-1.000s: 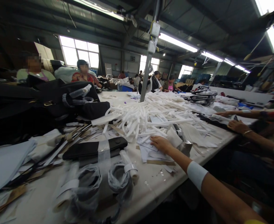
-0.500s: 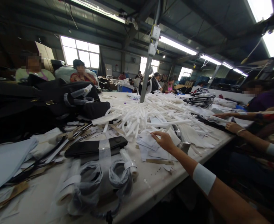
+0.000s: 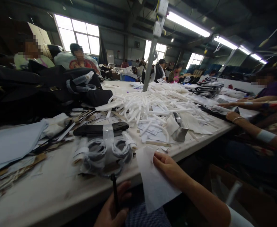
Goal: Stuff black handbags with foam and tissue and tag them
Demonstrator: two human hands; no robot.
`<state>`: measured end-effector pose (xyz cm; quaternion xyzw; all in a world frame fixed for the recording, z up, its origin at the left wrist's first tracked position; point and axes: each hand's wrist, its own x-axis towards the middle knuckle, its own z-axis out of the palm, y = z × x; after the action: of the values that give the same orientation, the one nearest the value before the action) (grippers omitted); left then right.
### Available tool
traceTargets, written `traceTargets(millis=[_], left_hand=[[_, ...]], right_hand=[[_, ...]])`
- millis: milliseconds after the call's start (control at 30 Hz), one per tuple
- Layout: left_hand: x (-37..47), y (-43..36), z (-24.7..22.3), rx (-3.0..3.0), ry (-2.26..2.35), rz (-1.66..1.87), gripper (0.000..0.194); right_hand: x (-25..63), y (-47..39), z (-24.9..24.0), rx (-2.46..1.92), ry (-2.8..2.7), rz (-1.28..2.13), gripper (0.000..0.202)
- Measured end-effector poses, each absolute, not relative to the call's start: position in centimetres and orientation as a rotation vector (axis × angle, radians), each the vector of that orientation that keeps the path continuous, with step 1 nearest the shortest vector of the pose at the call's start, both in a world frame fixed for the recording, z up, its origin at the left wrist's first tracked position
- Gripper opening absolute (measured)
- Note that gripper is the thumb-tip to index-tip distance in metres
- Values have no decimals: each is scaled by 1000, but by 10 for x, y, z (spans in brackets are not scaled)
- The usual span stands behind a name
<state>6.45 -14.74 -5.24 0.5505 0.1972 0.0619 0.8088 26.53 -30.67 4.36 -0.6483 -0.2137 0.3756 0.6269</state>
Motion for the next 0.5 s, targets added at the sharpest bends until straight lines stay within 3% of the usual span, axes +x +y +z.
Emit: traceTargets(millis=[167, 400, 500], left_hand=[[65, -167, -46, 909, 400, 15, 104], [59, -173, -28, 996, 578, 101, 81], [57, -173, -23, 1093, 618, 140, 80]], right_hand=[[217, -319, -4, -1807, -706, 624, 35], [185, -327, -31, -1875, -773, 517, 30], [176, -327, -35, -1807, -757, 626, 58]])
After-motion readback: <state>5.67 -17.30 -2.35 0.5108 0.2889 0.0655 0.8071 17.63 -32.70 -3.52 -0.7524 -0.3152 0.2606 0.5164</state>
